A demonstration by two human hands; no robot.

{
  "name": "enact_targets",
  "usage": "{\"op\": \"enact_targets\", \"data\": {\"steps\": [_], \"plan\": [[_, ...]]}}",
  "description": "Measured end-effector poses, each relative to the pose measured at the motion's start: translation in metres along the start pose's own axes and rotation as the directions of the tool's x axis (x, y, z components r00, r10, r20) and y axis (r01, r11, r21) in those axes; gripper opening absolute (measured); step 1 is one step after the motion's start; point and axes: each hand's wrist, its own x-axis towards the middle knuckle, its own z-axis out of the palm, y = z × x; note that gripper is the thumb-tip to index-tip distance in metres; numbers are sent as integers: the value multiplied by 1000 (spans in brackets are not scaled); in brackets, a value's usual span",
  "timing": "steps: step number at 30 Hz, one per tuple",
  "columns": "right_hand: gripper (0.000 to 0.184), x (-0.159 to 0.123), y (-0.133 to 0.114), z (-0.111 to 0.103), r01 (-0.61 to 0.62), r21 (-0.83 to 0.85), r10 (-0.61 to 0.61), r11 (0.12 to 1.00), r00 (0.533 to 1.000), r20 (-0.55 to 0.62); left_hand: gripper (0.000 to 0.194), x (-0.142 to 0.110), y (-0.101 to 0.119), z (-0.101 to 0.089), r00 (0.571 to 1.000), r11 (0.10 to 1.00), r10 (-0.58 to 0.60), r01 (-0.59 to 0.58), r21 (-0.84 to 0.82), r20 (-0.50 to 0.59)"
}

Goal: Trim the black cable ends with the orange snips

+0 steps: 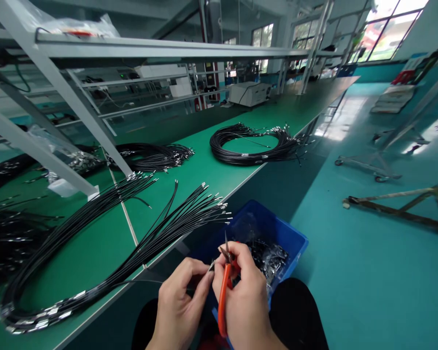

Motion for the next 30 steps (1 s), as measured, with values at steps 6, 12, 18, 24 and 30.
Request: {"op": "enact_targets", "data": {"steps": [6, 12, 18, 24, 30], "plan": [[15, 11, 3, -4, 0, -11, 0, 1000, 999, 33, 14, 5, -6, -11, 953, 913, -252, 291, -287, 166], [15, 2, -3, -8, 194, 38, -194, 980, 981, -1, 18, 11, -10, -11, 923, 816, -310, 380, -434, 226], [20, 6, -3, -1, 320, -42, -316, 947, 946, 73, 21, 11, -7, -12, 903, 751, -303, 424, -506, 306], [28, 7, 5, 1, 609, -208, -596, 766, 793, 126, 19, 10, -9, -11, 897, 711, -303, 438, -550, 323], [37, -5, 12, -7, 273, -96, -268, 957, 962, 59, 15, 13, -19, -11, 902, 667, -335, 431, -608, 272]]}}
